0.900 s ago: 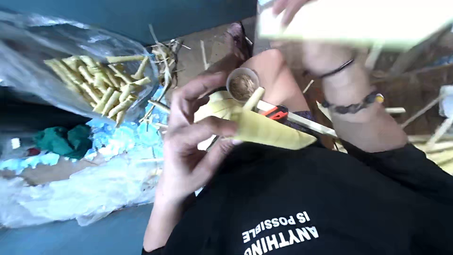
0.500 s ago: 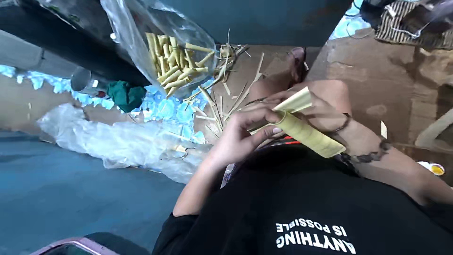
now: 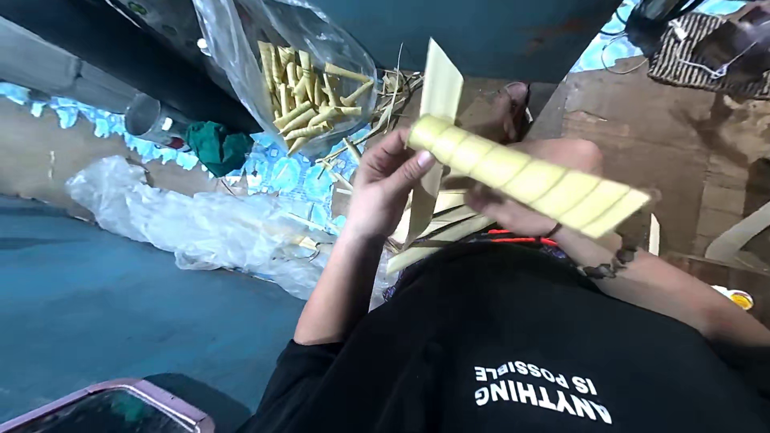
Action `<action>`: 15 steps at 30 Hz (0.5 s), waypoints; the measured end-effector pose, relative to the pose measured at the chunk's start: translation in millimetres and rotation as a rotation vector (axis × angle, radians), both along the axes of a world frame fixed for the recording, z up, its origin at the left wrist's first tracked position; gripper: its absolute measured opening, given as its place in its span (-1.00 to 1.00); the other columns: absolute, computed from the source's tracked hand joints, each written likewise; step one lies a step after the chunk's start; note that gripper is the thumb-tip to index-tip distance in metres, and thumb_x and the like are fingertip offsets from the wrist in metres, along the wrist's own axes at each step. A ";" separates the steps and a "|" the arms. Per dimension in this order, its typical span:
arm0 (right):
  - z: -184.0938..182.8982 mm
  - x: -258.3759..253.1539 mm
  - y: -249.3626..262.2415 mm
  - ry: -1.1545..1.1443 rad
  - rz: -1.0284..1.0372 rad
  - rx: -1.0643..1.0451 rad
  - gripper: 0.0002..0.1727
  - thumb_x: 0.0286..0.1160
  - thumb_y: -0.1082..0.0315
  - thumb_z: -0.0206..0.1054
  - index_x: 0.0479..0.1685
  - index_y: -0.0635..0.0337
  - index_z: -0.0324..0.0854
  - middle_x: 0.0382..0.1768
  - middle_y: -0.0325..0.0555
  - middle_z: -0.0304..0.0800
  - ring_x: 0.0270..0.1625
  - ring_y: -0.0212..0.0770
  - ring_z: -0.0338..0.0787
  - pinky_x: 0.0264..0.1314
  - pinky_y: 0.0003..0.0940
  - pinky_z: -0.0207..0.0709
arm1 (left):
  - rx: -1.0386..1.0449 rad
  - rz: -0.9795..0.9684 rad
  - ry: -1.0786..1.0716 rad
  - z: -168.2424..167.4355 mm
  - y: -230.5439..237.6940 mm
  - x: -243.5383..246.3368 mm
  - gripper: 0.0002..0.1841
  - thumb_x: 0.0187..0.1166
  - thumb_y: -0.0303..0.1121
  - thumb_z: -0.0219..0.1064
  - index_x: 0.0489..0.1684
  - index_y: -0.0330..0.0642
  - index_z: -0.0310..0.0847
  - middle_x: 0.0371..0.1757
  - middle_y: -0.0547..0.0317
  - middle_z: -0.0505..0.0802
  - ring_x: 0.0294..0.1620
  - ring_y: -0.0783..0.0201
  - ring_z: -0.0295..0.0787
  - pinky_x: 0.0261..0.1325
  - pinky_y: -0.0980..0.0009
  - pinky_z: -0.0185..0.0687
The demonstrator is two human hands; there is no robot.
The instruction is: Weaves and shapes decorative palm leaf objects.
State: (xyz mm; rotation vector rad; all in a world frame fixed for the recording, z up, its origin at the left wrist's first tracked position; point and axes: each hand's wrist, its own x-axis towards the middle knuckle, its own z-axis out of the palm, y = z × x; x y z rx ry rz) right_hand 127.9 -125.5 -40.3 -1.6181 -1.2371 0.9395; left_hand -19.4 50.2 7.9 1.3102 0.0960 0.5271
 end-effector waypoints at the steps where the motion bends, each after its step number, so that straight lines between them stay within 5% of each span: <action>1: -2.8 -2.4 1.4 0.060 0.136 -0.174 -0.65 0.77 0.24 0.21 0.37 0.15 0.67 0.13 -0.14 0.85 0.11 -0.35 0.80 0.28 -0.27 0.66 | 0.016 0.051 -0.017 4.4 2.9 0.5 -0.85 0.65 -0.37 0.32 0.04 -0.01 0.76 -0.01 0.40 0.89 0.05 0.47 0.81 0.21 0.39 0.74; 4: -14.3 3.7 -0.9 0.114 0.273 -0.156 -0.66 0.82 0.19 0.08 0.07 0.20 0.73 -0.33 -0.19 0.76 -0.34 -0.40 0.70 -0.19 -0.37 0.64 | 0.040 0.245 -0.088 22.5 22.1 -3.5 -0.81 0.76 -0.41 0.11 0.11 -0.02 0.63 -0.01 0.38 0.88 0.06 0.42 0.83 0.25 0.31 0.75; 8: -6.1 34.7 -23.7 0.086 0.055 0.046 -0.65 0.79 0.25 -0.01 -0.38 0.05 0.61 -0.61 -0.43 0.49 -0.70 -0.57 0.35 -0.70 -0.65 0.28 | -0.118 0.486 -0.185 44.7 57.0 -23.9 -0.68 0.92 -0.34 -0.32 0.21 -0.07 0.39 -0.01 0.25 0.82 -0.01 0.35 0.81 0.11 0.37 0.77; 12: -4.7 62.8 -49.6 -0.180 -0.113 0.078 -0.65 0.76 0.20 0.09 -0.46 0.05 0.59 -0.65 -0.51 0.45 -0.64 -0.68 0.35 -0.60 -0.70 0.25 | -0.242 0.546 -0.256 49.6 73.4 -49.4 -0.53 0.95 -0.22 -0.41 0.02 -0.01 0.54 -0.17 0.30 0.82 -0.08 0.40 0.80 0.09 0.40 0.75; 15: -14.3 91.6 -75.1 -0.408 -0.239 0.020 -0.61 0.74 0.18 0.08 -0.35 0.25 0.65 -0.55 -0.26 0.56 -0.54 -0.49 0.46 -0.46 -0.43 0.42 | -0.106 0.434 -0.177 40.0 87.8 -81.1 -0.65 0.84 -0.33 -0.15 0.05 0.04 0.65 -0.13 0.36 0.87 -0.17 0.45 0.82 -0.01 0.47 0.78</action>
